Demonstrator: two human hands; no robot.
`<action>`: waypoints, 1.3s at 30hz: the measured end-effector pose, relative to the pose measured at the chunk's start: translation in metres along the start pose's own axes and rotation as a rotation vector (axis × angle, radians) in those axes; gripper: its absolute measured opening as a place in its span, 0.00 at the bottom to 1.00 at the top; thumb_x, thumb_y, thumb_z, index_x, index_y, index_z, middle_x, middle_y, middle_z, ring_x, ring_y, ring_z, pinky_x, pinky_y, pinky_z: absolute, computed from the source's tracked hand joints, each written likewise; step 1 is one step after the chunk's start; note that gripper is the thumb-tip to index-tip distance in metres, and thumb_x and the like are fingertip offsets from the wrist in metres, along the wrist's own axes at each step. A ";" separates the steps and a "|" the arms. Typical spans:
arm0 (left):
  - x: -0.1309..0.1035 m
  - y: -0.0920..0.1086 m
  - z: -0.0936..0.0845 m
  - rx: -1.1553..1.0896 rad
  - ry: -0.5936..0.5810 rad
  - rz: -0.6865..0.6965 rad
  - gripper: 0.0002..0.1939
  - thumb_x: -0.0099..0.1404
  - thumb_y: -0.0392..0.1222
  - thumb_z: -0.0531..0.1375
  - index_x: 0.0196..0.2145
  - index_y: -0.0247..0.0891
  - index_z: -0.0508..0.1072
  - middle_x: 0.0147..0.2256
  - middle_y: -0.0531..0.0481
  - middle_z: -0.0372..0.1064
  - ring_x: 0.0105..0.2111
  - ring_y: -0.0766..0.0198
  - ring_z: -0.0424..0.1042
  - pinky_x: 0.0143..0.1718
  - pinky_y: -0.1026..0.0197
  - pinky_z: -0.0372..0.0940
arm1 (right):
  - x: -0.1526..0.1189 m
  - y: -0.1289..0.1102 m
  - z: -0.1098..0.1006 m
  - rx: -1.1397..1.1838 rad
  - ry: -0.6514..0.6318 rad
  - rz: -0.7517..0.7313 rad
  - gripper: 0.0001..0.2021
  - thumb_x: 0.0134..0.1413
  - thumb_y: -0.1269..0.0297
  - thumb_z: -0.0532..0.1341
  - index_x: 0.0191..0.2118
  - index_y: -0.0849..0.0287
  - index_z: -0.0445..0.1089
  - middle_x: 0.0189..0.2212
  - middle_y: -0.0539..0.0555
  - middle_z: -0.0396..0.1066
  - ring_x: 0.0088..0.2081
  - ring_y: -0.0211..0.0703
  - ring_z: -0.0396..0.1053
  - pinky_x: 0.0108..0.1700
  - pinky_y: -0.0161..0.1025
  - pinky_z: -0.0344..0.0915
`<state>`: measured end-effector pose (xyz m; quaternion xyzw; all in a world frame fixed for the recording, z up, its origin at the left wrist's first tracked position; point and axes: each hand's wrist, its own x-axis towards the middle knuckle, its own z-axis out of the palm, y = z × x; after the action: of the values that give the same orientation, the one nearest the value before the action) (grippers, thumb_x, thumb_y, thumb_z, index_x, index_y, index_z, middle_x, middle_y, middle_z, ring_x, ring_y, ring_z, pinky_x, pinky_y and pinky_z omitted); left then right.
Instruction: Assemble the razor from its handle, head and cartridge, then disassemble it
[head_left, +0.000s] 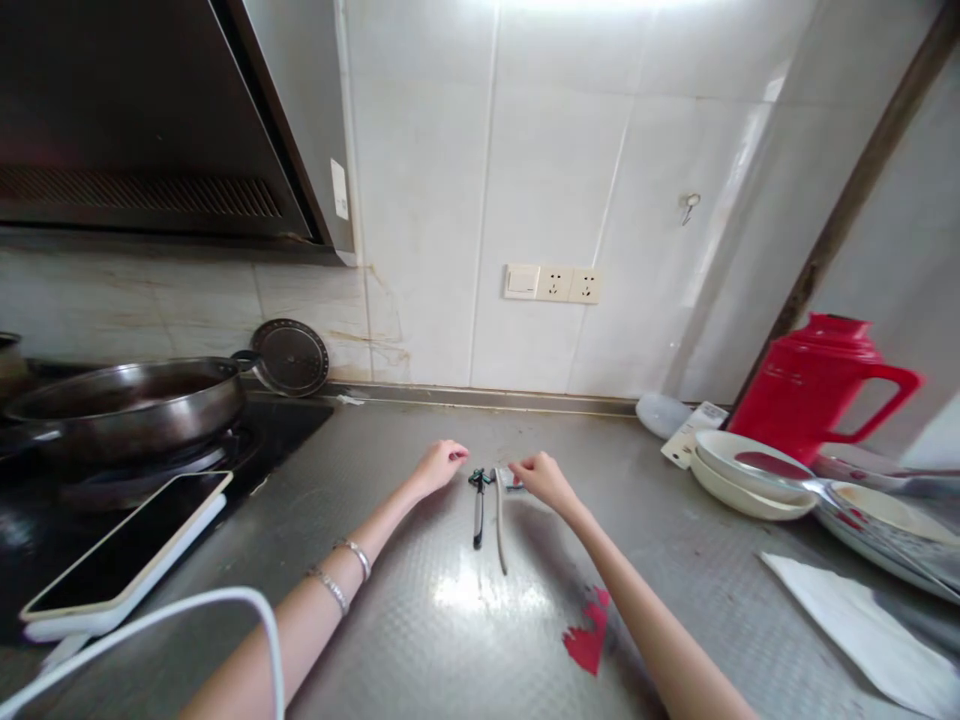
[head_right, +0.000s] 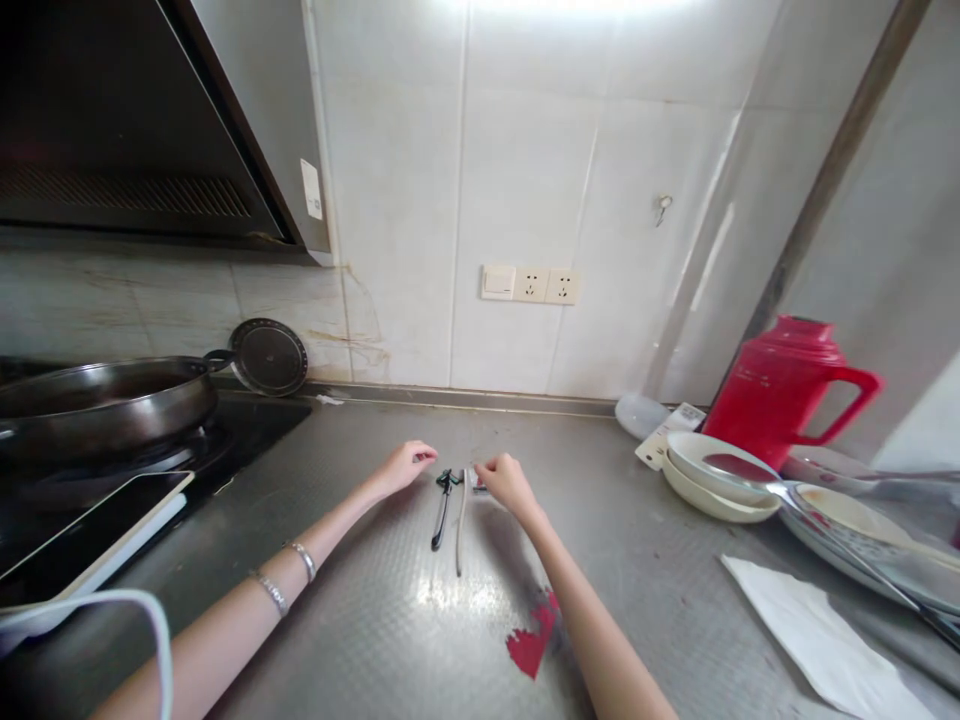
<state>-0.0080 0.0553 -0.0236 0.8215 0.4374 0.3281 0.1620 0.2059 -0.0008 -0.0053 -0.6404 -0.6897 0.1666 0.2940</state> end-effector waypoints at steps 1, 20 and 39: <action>0.003 -0.001 0.002 0.063 -0.038 0.049 0.10 0.58 0.35 0.55 0.34 0.36 0.76 0.34 0.45 0.73 0.36 0.61 0.68 0.41 0.61 0.60 | 0.001 0.004 -0.001 0.002 0.015 0.006 0.19 0.49 0.60 0.53 0.17 0.64 0.73 0.11 0.52 0.64 0.20 0.36 0.62 0.24 0.31 0.51; 0.013 -0.009 0.013 0.153 -0.184 0.195 0.09 0.58 0.39 0.56 0.32 0.44 0.78 0.32 0.48 0.68 0.36 0.62 0.63 0.39 0.62 0.57 | 0.004 0.014 -0.009 0.035 0.061 0.027 0.18 0.47 0.61 0.52 0.18 0.64 0.72 0.11 0.51 0.64 0.20 0.36 0.62 0.23 0.30 0.52; 0.021 0.037 -0.002 -0.121 0.041 0.060 0.10 0.59 0.39 0.54 0.30 0.35 0.75 0.32 0.46 0.71 0.33 0.62 0.68 0.37 0.61 0.61 | -0.002 0.003 -0.014 0.248 0.222 -0.283 0.15 0.50 0.61 0.55 0.42 0.61 0.71 0.28 0.52 0.72 0.22 0.34 0.63 0.29 0.32 0.61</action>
<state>0.0217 0.0512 0.0065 0.8159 0.3953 0.3755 0.1924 0.2166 -0.0041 0.0038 -0.5105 -0.7103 0.1358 0.4652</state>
